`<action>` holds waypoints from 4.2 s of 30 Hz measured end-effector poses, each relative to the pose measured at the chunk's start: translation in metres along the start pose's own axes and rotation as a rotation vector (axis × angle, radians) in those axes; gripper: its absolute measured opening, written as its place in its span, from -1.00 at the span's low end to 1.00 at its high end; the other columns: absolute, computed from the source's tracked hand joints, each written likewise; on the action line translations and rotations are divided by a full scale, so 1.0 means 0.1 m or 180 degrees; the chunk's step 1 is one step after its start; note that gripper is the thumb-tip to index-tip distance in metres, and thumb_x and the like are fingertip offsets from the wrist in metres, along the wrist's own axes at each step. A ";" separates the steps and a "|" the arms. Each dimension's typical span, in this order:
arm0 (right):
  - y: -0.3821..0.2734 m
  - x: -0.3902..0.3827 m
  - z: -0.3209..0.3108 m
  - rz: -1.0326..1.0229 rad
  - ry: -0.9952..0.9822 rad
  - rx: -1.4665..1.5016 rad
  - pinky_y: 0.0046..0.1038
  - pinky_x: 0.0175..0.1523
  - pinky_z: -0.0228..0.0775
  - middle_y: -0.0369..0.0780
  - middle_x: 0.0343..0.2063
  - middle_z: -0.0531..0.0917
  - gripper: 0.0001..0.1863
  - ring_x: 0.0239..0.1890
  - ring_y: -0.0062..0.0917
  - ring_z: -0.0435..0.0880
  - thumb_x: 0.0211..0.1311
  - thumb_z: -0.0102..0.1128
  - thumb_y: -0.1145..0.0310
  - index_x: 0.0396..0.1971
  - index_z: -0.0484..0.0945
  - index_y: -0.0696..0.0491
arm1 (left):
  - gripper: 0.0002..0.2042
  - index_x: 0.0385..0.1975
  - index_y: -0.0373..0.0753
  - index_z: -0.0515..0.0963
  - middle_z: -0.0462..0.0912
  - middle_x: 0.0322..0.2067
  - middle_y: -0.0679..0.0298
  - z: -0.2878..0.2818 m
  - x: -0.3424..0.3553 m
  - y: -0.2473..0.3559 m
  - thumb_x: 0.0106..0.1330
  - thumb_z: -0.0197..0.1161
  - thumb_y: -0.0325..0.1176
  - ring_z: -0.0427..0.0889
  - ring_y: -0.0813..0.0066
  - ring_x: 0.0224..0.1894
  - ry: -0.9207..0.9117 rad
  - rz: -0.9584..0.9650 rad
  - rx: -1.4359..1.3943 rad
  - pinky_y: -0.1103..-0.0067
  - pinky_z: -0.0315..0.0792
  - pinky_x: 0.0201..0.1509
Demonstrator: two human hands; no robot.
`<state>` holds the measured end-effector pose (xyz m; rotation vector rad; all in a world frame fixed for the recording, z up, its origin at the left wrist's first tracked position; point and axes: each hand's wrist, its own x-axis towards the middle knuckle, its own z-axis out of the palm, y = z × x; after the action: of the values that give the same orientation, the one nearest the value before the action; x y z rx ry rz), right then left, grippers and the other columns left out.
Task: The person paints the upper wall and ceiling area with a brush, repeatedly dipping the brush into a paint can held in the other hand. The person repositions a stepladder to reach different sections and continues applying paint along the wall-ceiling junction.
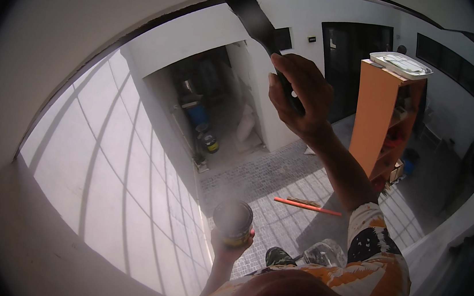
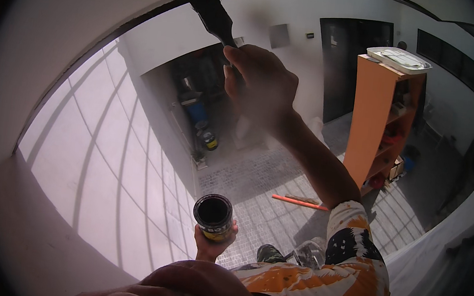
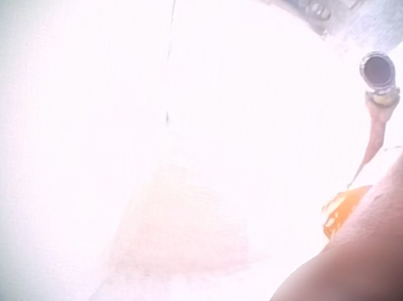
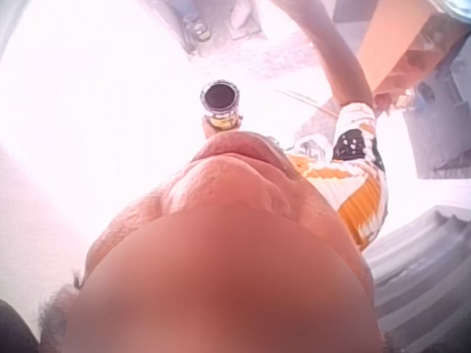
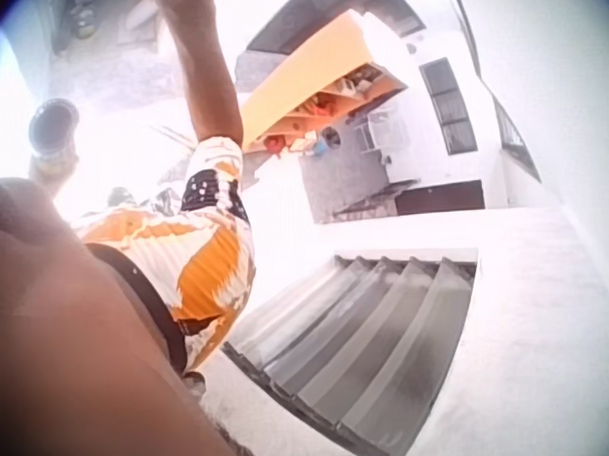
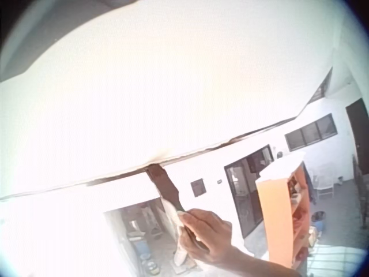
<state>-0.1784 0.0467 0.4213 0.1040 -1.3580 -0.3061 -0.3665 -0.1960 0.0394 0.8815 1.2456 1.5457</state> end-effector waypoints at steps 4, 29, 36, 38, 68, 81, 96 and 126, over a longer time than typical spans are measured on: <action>0.07 0.01 -0.07 0.0024 0.0077 0.0062 -0.49 -0.28 0.59 -0.10 -0.18 0.72 -0.58 -0.26 -0.44 0.74 0.14 0.38 0.64 0.05 0.64 0.17 | -0.01 0.40 -0.23 0.32 0.41 0.24 -0.17 0.09 0.01 0.13 0.00 0.48 0.23 0.42 -0.14 0.27 -0.0143 -0.0162 -0.0364 0.11 0.45 0.31; 0.64 -0.05 -0.60 0.0668 0.0164 -0.0774 -0.63 -0.25 0.48 -0.26 -0.19 0.75 -0.68 -0.33 -0.69 0.64 0.25 0.39 0.55 0.01 0.68 0.09 | -0.52 0.12 -0.38 0.44 0.64 -0.16 0.02 0.31 -0.02 0.55 0.15 0.32 -0.69 0.70 0.22 -0.15 0.0060 -0.0617 -0.2238 0.43 0.69 -0.14; 0.95 -0.11 -0.78 0.0802 0.0329 -0.0602 -0.59 -0.18 0.51 -0.25 -0.23 0.75 -0.71 -0.26 -0.66 0.69 0.28 0.36 0.54 0.00 0.68 0.08 | -0.46 0.17 -0.35 0.43 0.56 -0.07 -0.07 0.15 0.03 0.42 0.42 -0.06 -0.01 0.60 0.04 -0.04 0.0244 -0.1092 -0.2798 0.27 0.63 0.00; 1.07 -0.14 -0.83 0.0913 0.0350 -0.0674 -0.59 -0.17 0.50 -0.25 -0.25 0.75 -0.71 -0.26 -0.65 0.70 0.29 0.35 0.54 0.01 0.68 0.07 | -0.45 0.17 -0.35 0.43 0.56 -0.05 -0.07 0.12 0.04 0.40 0.40 -0.04 0.00 0.59 0.03 -0.03 0.0282 -0.1082 -0.2736 0.25 0.61 0.01; 0.67 -0.03 -0.50 0.0017 0.0142 -0.0285 -0.58 -0.25 0.55 -0.19 -0.10 0.75 -0.60 -0.23 -0.56 0.74 0.18 0.41 0.59 0.04 0.67 0.07 | -0.32 0.21 -0.37 0.45 0.54 0.04 -0.17 -0.01 0.02 0.50 0.35 -0.08 0.14 0.57 -0.09 0.03 -0.0055 -0.1087 -0.2884 0.20 0.57 0.06; 0.96 -0.08 -0.76 0.0161 0.0316 -0.0261 -0.75 -0.35 0.31 -0.36 -0.18 0.75 -0.65 -0.38 -0.86 0.53 0.24 0.39 0.58 0.03 0.69 0.03 | -0.31 0.20 -0.37 0.46 0.56 0.02 -0.17 0.02 0.05 0.53 0.33 -0.09 0.14 0.57 -0.09 0.02 0.0212 -0.1252 -0.2654 0.21 0.56 0.07; 1.34 -0.06 -0.98 0.0380 0.0584 -0.0467 -0.66 -0.47 0.27 -0.24 -0.33 0.70 -0.74 -0.54 -0.77 0.44 0.25 0.33 0.63 -0.05 0.67 0.20 | -0.31 0.18 -0.37 0.47 0.56 0.03 -0.19 0.00 0.07 0.57 0.35 -0.10 0.16 0.59 -0.11 0.01 -0.0017 -0.1251 -0.2775 0.19 0.57 0.06; 2.00 -0.10 -1.45 0.1268 0.0725 -0.1335 -0.51 -0.25 0.45 -0.23 -0.29 0.75 -0.77 -0.35 -0.58 0.65 0.34 0.33 0.39 -0.07 0.72 0.12 | -0.29 0.20 -0.29 0.47 0.55 0.05 -0.17 -0.10 0.03 0.49 0.36 -0.08 0.25 0.58 -0.07 0.02 -0.0064 -0.1201 -0.2620 0.21 0.55 0.05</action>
<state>-0.0079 0.2259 0.4313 -0.4639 -1.0364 -0.2278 -0.3872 -0.1987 0.0853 0.1149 0.5985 1.5245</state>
